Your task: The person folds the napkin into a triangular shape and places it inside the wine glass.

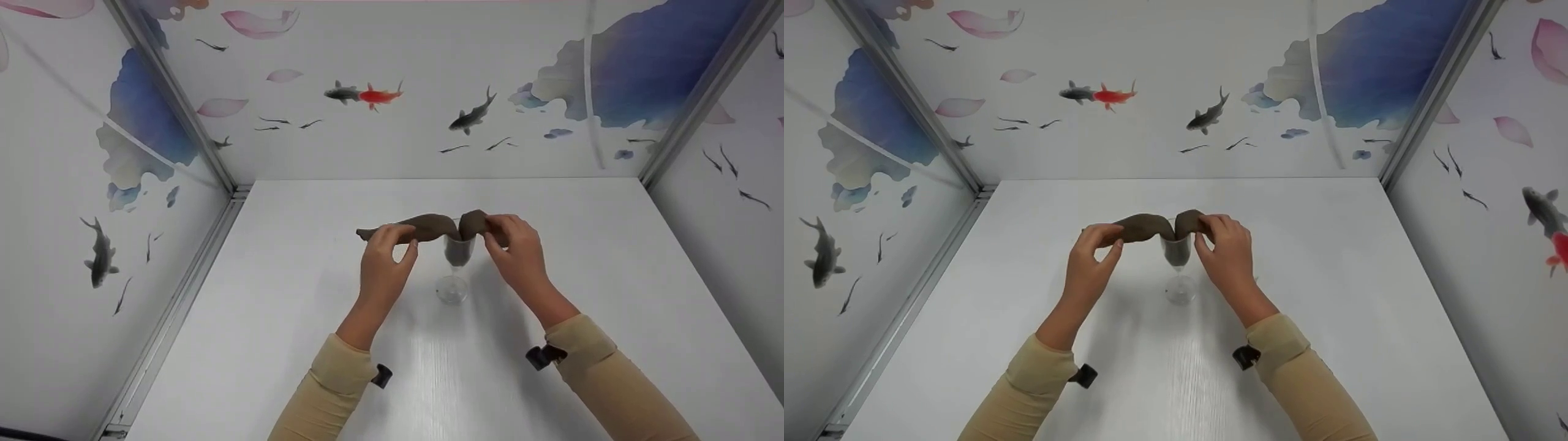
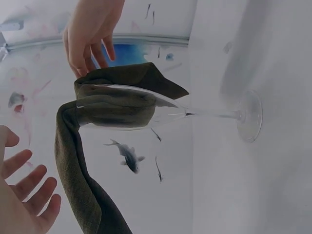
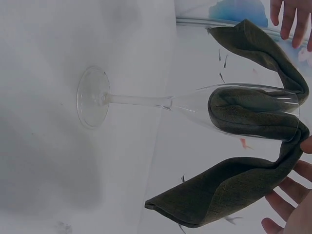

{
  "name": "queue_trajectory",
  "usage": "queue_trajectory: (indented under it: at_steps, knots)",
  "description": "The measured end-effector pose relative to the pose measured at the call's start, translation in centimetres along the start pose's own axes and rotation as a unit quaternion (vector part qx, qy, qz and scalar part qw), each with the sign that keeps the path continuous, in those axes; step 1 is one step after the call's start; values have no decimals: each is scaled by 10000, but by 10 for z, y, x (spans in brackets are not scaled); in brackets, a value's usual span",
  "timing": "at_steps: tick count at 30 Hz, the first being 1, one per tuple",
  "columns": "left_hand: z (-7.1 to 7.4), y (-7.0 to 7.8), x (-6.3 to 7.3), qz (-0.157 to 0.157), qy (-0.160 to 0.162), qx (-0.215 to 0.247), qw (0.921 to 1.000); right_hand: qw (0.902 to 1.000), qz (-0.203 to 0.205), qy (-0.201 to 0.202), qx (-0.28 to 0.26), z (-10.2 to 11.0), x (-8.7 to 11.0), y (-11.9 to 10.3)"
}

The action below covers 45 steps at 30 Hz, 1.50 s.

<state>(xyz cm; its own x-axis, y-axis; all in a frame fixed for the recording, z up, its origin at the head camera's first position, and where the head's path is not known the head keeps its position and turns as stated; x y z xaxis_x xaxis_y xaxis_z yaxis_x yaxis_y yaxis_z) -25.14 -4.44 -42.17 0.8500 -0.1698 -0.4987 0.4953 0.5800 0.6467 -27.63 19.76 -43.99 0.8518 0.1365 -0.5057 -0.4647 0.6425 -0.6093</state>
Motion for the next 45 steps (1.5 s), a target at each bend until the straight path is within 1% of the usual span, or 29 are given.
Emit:
queue_trajectory:
  at_steps: [2, 6, 9, 13, 17, 24, 27, 30, 33, 35, 38, 41, 43, 45]
  knots:
    - [0, -2, -1, 73, -62, -131, 9999, 10000, 3, -1, 19, -1, 1, 0]
    - [-3, -8, -1, 319, -359, -317, 9983, 10000, 42, -22, 25, -2, 5, 0]
    - [-7, -12, 0, 400, -549, -352, 9971, 10000, 56, -57, 21, -3, 7, 0]
    - [-11, -15, 3, 537, -700, -194, 9959, 9999, -27, -116, 56, -4, 10, 0]
    - [-17, -19, 6, 774, -851, 39, 9934, 9995, -205, -245, 48, -6, 13, 1]
    - [-25, -27, 10, 1211, -1150, 404, 9851, 9984, -388, -409, 14, -6, 17, 3]
    - [-23, -32, 12, 1406, -1165, 506, 9819, 9976, -519, -465, 57, -3, 21, 6]
    - [-19, -37, 13, 1603, -1050, 555, 9799, 9960, -690, -546, 171, 0, 25, 11]
    - [-14, -41, 16, 1722, -974, 512, 9789, 9941, -847, -631, 235, 1, 31, 16]
    - [-13, -42, 18, 1774, -1023, 457, 9777, 9931, -931, -675, 241, 1, 36, 19]
    - [-17, -42, 22, 1753, -1243, 317, 9761, 9928, -909, -736, 269, -3, 46, 21]
    - [-27, -43, 27, 1697, -1533, 201, 9733, 9907, -814, -1024, 361, -10, 53, 23]
    - [-36, -44, 30, 1658, -1739, 126, 9706, 9871, -731, -1349, 448, -17, 58, 25]
    - [-46, -45, 33, 1622, -1986, -10, 9666, 9815, -687, -1706, 542, -24, 61, 27]
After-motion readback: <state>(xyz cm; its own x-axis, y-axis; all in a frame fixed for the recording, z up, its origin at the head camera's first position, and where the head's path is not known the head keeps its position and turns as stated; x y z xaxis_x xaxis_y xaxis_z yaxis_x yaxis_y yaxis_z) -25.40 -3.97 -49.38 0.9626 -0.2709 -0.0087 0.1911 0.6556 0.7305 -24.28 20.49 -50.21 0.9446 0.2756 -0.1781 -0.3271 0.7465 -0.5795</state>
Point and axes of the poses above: each hand's wrist, its own x-axis away from the middle knuckle, its own z-axis out of the back of the hand, y = z × x, the point moved 2 cm from there along -x, towards the middle knuckle, and after that the axes turned 8 degrees about -y, right-handed, at the moved point
